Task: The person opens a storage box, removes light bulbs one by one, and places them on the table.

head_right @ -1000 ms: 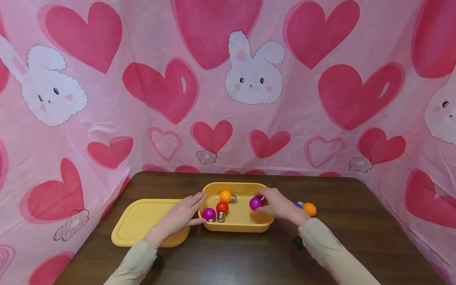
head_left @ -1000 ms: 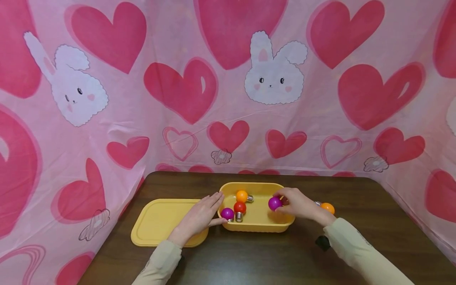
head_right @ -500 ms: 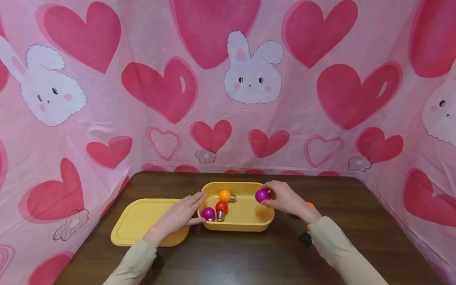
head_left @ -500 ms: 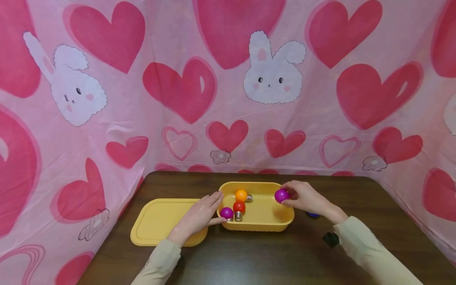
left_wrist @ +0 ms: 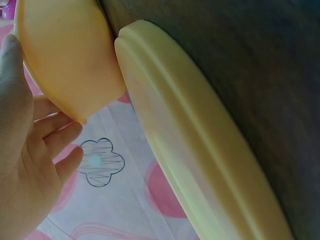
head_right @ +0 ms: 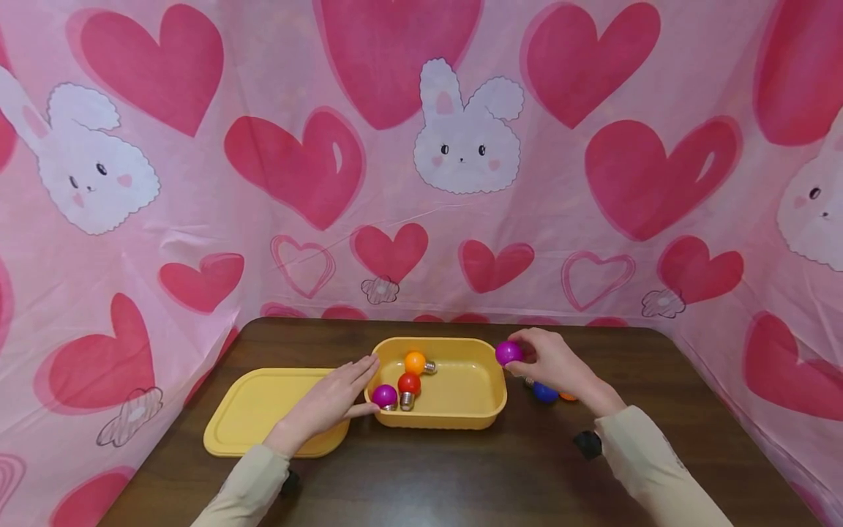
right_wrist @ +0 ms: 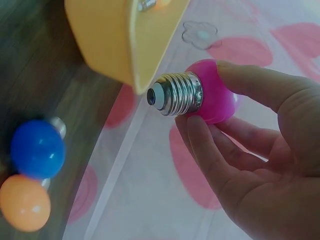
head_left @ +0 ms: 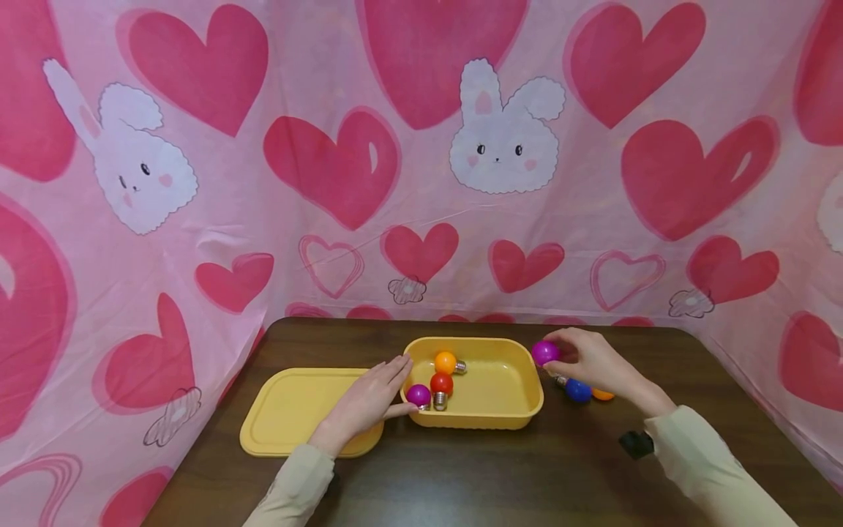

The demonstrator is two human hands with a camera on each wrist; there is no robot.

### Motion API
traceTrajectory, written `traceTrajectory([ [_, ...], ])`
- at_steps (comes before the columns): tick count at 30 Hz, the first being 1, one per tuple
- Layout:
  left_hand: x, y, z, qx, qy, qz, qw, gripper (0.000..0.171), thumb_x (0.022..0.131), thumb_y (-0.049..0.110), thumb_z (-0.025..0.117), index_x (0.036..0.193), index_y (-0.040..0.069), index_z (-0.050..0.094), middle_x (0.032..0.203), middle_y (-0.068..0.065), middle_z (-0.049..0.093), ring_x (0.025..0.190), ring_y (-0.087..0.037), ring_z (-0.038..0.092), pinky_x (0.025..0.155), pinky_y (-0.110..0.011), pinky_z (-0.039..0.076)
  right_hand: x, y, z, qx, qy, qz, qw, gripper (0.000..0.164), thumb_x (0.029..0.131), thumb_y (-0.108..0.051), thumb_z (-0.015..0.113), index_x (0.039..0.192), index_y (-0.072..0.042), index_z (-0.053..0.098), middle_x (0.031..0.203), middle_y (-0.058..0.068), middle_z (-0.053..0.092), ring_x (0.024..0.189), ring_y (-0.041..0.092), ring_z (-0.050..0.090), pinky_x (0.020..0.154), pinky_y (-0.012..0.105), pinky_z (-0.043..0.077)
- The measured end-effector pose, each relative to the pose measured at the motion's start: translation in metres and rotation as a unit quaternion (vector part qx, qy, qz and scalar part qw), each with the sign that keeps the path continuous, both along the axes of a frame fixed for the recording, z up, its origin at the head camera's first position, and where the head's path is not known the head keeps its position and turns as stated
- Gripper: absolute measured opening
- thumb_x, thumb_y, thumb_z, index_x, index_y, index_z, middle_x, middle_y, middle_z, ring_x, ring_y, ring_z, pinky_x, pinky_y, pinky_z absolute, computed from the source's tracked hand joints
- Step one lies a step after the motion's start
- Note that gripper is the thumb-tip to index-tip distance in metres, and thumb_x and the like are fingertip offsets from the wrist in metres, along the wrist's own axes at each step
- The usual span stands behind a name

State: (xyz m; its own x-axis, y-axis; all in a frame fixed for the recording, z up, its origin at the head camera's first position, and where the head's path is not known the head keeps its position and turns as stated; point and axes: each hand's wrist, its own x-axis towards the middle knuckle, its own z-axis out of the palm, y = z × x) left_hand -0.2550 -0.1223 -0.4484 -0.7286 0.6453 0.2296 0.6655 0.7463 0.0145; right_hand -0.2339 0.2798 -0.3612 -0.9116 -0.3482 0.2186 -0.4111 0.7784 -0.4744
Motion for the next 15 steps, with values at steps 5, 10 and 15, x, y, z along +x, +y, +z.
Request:
traceTrajectory([
  [5, 0.0, 0.0, -0.001, 0.003, 0.006, -0.005, 1.0, 0.083, 0.09, 0.061, 0.057, 0.149, 0.005, 0.043, 0.157, -0.011, 0.043, 0.144, -0.026, 0.044, 0.117, -0.044, 0.04, 0.005, 0.015, -0.002, 0.006, 0.011, -0.021, 1.0, 0.042, 0.083, -0.018, 0.08, 0.116, 0.001, 0.064, 0.103, 0.013, 0.071, 0.092, 0.027, 0.071, 0.078, 0.038, 0.063],
  [10, 0.001, -0.001, -0.001, 0.008, 0.014, -0.013, 0.9998, 0.082, 0.09, 0.059, 0.059, 0.148, 0.004, 0.044, 0.155, -0.013, 0.045, 0.143, -0.027, 0.045, 0.116, -0.044, 0.041, 0.01, 0.031, -0.008, 0.016, 0.009, -0.049, 0.999, 0.044, 0.083, -0.02, 0.08, 0.116, 0.004, 0.064, 0.104, 0.016, 0.071, 0.091, 0.028, 0.071, 0.077, 0.04, 0.063],
  [15, 0.0, -0.001, -0.002, 0.009, 0.023, -0.013, 0.9996, 0.082, 0.09, 0.06, 0.059, 0.148, 0.004, 0.045, 0.155, -0.012, 0.046, 0.143, -0.027, 0.046, 0.116, -0.044, 0.042, 0.013, 0.048, -0.014, 0.02, 0.023, -0.067, 0.997, 0.044, 0.082, -0.021, 0.081, 0.113, 0.005, 0.065, 0.101, 0.017, 0.072, 0.087, 0.027, 0.072, 0.073, 0.038, 0.063],
])
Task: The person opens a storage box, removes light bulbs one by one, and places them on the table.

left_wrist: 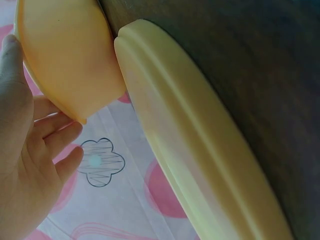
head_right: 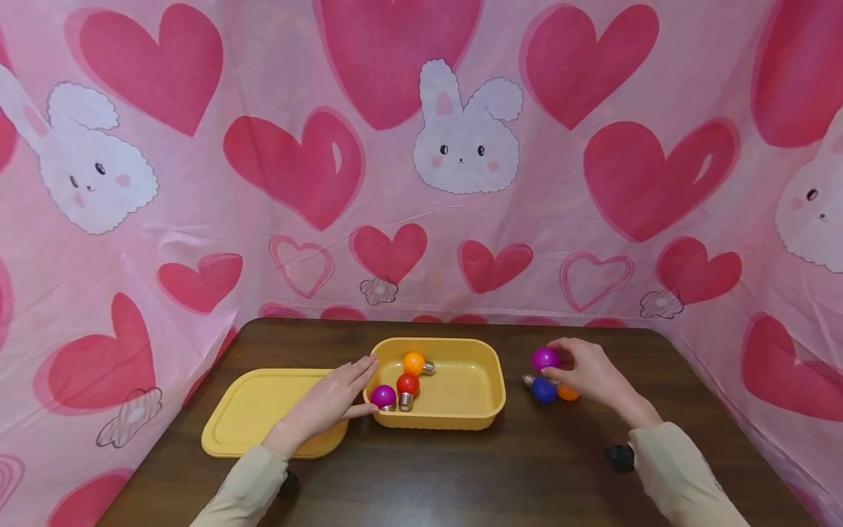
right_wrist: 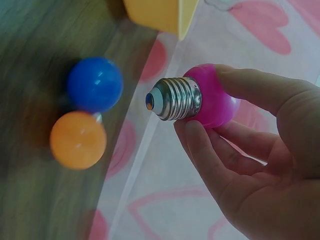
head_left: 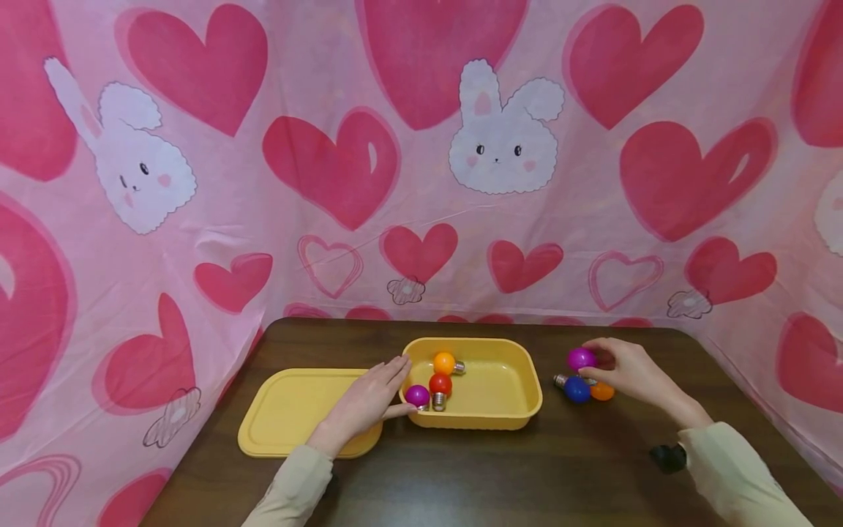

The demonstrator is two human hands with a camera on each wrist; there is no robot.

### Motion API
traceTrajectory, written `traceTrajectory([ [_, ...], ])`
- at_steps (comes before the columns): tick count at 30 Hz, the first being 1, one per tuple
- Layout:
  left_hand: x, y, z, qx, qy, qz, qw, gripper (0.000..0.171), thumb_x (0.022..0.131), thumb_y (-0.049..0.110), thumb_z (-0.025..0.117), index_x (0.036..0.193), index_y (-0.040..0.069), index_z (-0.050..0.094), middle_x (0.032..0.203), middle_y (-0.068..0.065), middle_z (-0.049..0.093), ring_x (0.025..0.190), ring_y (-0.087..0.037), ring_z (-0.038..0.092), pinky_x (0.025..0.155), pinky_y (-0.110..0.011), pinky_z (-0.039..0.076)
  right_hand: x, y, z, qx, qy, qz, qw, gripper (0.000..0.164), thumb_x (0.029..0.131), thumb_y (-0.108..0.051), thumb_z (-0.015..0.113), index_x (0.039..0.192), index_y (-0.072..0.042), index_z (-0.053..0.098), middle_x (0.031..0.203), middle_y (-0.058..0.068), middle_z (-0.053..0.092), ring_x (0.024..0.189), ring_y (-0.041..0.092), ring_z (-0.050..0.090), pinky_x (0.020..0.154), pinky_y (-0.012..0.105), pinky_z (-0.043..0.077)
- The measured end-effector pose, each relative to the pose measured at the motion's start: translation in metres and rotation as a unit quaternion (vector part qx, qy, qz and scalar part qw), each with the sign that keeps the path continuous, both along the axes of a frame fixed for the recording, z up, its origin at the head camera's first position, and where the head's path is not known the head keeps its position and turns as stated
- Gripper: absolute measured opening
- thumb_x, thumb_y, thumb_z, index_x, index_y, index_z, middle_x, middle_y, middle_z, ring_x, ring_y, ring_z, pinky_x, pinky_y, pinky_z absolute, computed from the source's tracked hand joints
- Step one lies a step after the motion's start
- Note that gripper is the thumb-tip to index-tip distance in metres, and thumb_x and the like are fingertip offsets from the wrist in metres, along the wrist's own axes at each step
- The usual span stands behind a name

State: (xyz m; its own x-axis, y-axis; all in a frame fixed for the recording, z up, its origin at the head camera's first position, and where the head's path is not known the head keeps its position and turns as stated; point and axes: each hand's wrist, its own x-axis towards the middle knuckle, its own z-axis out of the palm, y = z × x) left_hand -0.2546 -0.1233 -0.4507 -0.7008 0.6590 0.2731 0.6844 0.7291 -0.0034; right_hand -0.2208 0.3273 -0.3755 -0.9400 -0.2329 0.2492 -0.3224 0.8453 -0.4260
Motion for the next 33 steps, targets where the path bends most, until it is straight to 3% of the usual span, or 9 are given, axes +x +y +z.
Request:
traceTrajectory([
  [12, 0.002, 0.0, 0.002, -0.003, -0.007, 0.004, 1.0, 0.082, 0.09, 0.059, 0.06, 0.148, 0.004, 0.044, 0.155, -0.013, 0.045, 0.143, -0.027, 0.046, 0.116, -0.045, 0.042, 0.005, 0.042, -0.013, 0.022, -0.017, -0.062, 0.998, 0.047, 0.083, -0.028, 0.079, 0.112, 0.007, 0.065, 0.099, 0.021, 0.073, 0.084, 0.03, 0.069, 0.07, 0.038, 0.061],
  [17, 0.002, 0.0, 0.003, -0.001, -0.009, 0.003, 1.0, 0.082, 0.089, 0.059, 0.061, 0.148, 0.003, 0.044, 0.155, -0.013, 0.045, 0.143, -0.028, 0.046, 0.116, -0.044, 0.042, 0.004, 0.056, -0.019, 0.03, -0.04, -0.081, 0.995, 0.051, 0.084, -0.029, 0.078, 0.114, 0.009, 0.064, 0.098, 0.023, 0.072, 0.084, 0.033, 0.068, 0.074, 0.046, 0.061],
  [22, 0.003, 0.0, 0.003, 0.001, -0.006, 0.0, 1.0, 0.082, 0.09, 0.058, 0.061, 0.147, 0.002, 0.045, 0.154, -0.014, 0.046, 0.142, -0.028, 0.047, 0.115, -0.045, 0.042, 0.004, 0.067, -0.025, 0.028, -0.067, -0.092, 0.993, 0.054, 0.085, -0.031, 0.076, 0.115, 0.012, 0.062, 0.1, 0.026, 0.07, 0.086, 0.034, 0.067, 0.081, 0.055, 0.059],
  [33, 0.001, 0.0, 0.0, 0.0, -0.001, 0.003, 1.0, 0.083, 0.09, 0.061, 0.058, 0.149, 0.004, 0.044, 0.155, -0.012, 0.045, 0.142, -0.027, 0.047, 0.115, -0.044, 0.043, 0.004, 0.082, -0.032, 0.039, -0.103, -0.107, 0.988, 0.061, 0.087, -0.034, 0.075, 0.116, 0.016, 0.058, 0.101, 0.029, 0.068, 0.085, 0.032, 0.064, 0.082, 0.056, 0.058],
])
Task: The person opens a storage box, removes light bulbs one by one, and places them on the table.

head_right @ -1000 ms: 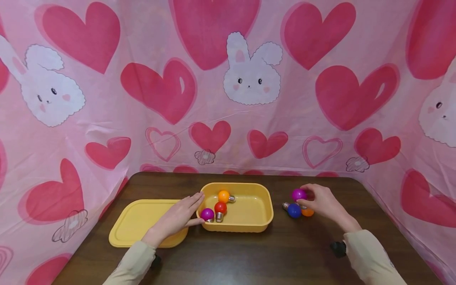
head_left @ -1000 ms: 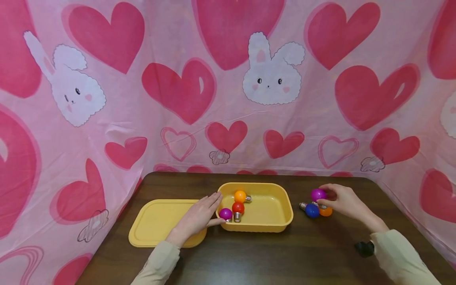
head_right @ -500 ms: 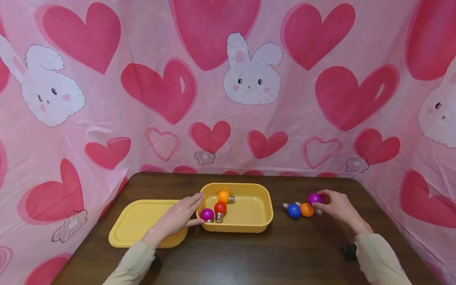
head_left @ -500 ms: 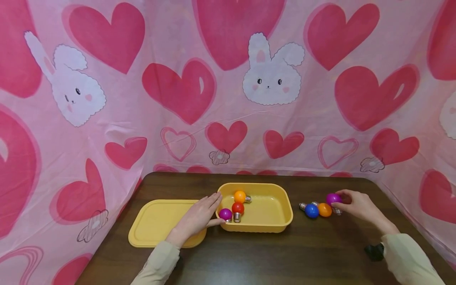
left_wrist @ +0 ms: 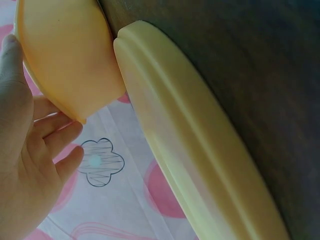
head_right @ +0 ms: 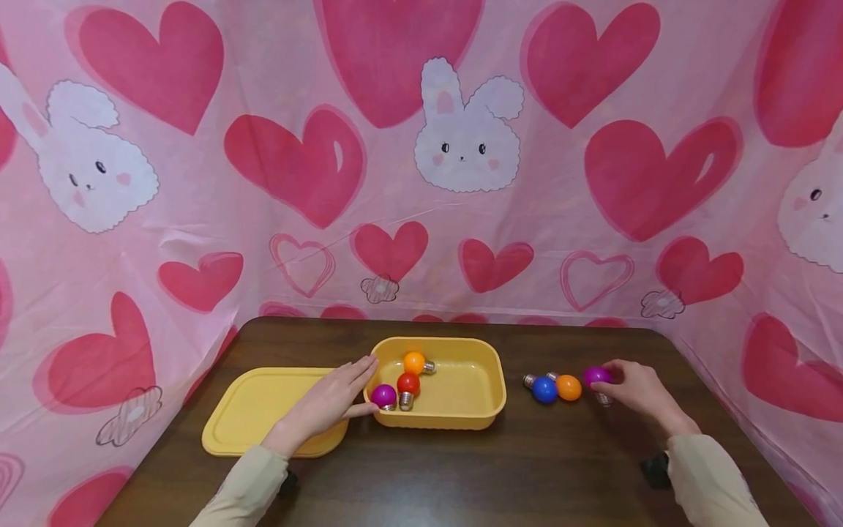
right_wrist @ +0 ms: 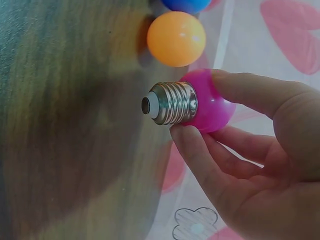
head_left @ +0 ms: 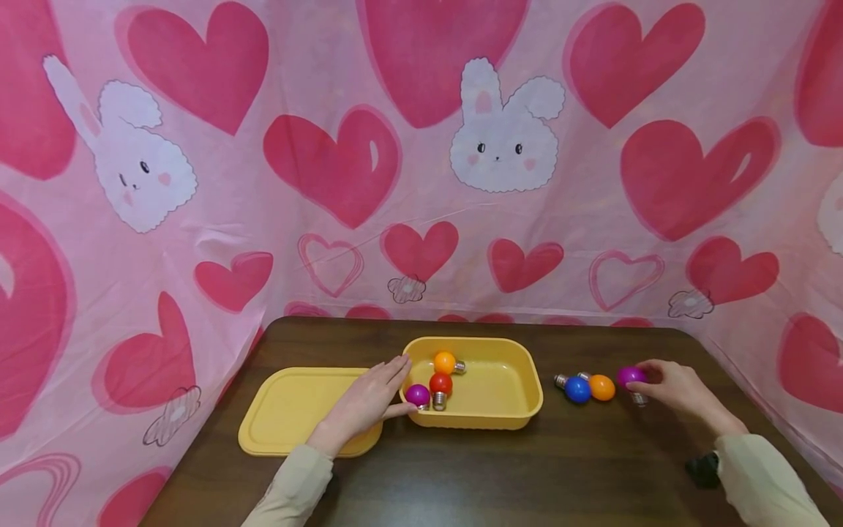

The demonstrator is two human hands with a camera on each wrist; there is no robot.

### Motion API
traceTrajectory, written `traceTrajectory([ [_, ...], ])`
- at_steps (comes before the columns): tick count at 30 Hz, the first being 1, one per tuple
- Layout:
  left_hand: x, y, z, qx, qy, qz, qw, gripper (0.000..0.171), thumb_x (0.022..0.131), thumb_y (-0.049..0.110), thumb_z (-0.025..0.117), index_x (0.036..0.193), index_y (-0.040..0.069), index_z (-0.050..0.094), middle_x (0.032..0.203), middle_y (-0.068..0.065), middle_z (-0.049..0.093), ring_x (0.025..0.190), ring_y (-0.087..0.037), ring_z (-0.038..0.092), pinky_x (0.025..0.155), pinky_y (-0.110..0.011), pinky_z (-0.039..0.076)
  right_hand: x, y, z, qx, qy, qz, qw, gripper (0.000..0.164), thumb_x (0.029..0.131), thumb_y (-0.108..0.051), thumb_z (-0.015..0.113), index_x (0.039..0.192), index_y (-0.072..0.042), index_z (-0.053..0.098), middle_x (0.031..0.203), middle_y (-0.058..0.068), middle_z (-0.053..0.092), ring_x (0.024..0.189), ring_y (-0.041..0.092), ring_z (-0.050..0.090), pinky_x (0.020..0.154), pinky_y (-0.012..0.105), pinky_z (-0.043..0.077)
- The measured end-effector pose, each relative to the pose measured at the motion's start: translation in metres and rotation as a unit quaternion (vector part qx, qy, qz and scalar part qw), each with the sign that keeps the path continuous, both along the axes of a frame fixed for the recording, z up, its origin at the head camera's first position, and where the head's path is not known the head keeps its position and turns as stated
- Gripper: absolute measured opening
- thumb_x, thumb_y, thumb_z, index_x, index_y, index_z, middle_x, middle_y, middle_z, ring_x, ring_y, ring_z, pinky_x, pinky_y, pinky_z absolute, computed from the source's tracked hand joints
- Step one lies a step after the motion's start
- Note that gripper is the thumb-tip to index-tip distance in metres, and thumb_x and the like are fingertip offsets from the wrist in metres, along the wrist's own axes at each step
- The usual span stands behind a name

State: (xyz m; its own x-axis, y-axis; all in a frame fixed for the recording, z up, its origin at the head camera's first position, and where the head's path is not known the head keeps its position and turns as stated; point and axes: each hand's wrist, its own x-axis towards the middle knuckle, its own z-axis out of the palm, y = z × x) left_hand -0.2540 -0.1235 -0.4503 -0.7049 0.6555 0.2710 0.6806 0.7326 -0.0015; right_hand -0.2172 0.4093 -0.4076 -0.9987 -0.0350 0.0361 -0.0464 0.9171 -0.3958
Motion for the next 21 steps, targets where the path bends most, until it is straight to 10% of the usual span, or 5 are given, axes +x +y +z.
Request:
traceTrajectory([
  [21, 0.0, 0.003, 0.001, -0.005, -0.011, 0.013, 0.9998, 0.083, 0.091, 0.062, 0.056, 0.151, 0.006, 0.041, 0.157, -0.01, 0.043, 0.144, -0.025, 0.045, 0.116, -0.043, 0.042, -0.016, 0.007, -0.012, 0.005, -0.062, 0.001, 0.998, 0.067, 0.087, -0.041, 0.073, 0.115, 0.019, 0.058, 0.101, 0.03, 0.066, 0.086, 0.033, 0.062, 0.083, 0.056, 0.057],
])
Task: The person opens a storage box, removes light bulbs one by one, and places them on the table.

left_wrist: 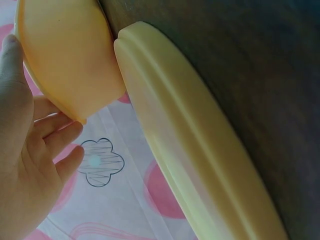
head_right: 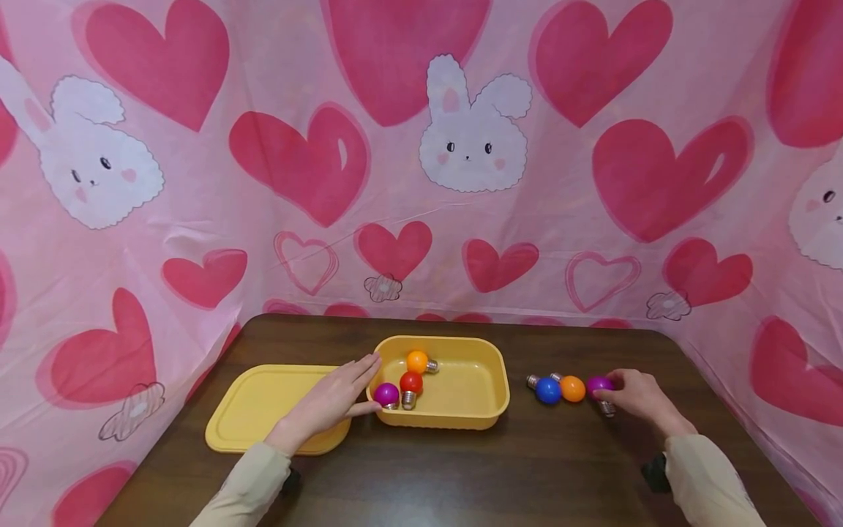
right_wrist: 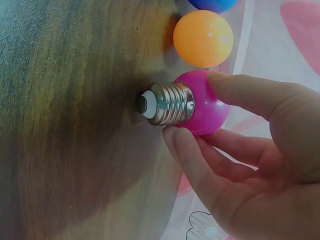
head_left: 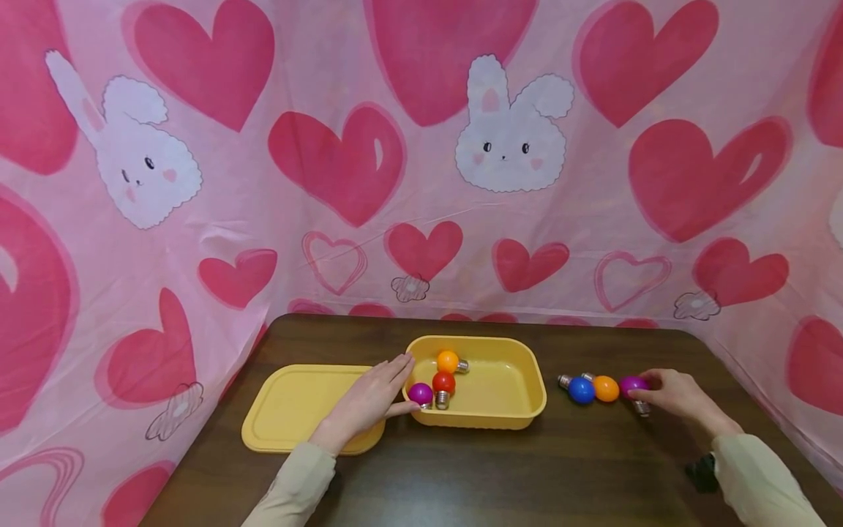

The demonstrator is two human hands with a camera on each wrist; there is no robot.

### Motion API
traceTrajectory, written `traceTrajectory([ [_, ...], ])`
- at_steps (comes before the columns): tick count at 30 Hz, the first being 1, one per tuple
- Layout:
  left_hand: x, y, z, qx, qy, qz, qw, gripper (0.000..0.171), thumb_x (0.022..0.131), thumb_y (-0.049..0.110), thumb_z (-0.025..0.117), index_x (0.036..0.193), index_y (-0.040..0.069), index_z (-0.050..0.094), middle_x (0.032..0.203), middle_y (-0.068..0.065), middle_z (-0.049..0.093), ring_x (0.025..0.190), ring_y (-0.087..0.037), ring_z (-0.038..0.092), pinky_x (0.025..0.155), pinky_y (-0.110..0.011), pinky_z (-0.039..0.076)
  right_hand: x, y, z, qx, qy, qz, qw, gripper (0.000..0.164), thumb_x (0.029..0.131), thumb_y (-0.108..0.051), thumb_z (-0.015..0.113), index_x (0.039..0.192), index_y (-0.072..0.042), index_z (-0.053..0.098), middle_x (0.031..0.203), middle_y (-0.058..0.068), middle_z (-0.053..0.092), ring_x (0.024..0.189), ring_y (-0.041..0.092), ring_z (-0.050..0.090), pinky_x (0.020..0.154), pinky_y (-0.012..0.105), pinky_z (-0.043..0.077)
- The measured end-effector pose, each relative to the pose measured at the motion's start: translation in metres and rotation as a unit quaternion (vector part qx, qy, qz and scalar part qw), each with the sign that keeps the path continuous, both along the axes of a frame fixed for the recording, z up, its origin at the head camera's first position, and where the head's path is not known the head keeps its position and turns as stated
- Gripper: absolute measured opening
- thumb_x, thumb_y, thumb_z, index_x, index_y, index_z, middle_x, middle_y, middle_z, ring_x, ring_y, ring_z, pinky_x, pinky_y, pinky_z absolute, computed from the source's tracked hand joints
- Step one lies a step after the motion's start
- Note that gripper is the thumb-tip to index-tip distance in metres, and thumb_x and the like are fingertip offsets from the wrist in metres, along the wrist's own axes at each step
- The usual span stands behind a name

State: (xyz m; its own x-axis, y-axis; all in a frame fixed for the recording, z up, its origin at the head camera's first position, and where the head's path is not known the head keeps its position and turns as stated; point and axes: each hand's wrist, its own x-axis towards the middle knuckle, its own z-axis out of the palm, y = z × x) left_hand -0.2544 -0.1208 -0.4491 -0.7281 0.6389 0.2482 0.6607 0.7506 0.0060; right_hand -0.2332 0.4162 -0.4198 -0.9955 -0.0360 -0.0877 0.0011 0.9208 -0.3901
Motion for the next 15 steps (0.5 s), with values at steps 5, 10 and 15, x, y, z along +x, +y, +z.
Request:
traceTrajectory([
  [5, 0.0001, 0.0004, 0.0007, 0.0, -0.007, 0.002, 1.0, 0.083, 0.091, 0.062, 0.056, 0.151, 0.006, 0.041, 0.157, -0.01, 0.043, 0.144, -0.025, 0.045, 0.116, -0.043, 0.042, -0.0002, -0.0034, -0.0008, 0.006, -0.003, -0.003, 1.0, 0.068, 0.088, -0.041, 0.072, 0.115, 0.02, 0.056, 0.102, 0.033, 0.065, 0.085, 0.035, 0.063, 0.081, 0.055, 0.058],
  [10, -0.0001, 0.0007, 0.0004, 0.003, -0.013, 0.003, 0.9999, 0.084, 0.091, 0.062, 0.055, 0.151, 0.006, 0.04, 0.158, -0.009, 0.042, 0.144, -0.025, 0.044, 0.116, -0.043, 0.041, -0.0008, -0.0059, -0.0009, 0.009, -0.017, -0.006, 1.0, 0.07, 0.089, -0.042, 0.07, 0.117, 0.02, 0.055, 0.104, 0.034, 0.064, 0.085, 0.034, 0.062, 0.081, 0.054, 0.058],
  [15, -0.001, 0.0, -0.0002, 0.008, -0.011, 0.001, 0.9999, 0.083, 0.09, 0.061, 0.058, 0.15, 0.006, 0.041, 0.157, -0.01, 0.042, 0.143, -0.027, 0.045, 0.115, -0.044, 0.043, -0.0009, -0.0063, -0.0018, 0.014, -0.019, -0.004, 1.0, 0.067, 0.09, -0.04, 0.07, 0.116, 0.02, 0.055, 0.102, 0.033, 0.064, 0.084, 0.033, 0.062, 0.079, 0.052, 0.058],
])
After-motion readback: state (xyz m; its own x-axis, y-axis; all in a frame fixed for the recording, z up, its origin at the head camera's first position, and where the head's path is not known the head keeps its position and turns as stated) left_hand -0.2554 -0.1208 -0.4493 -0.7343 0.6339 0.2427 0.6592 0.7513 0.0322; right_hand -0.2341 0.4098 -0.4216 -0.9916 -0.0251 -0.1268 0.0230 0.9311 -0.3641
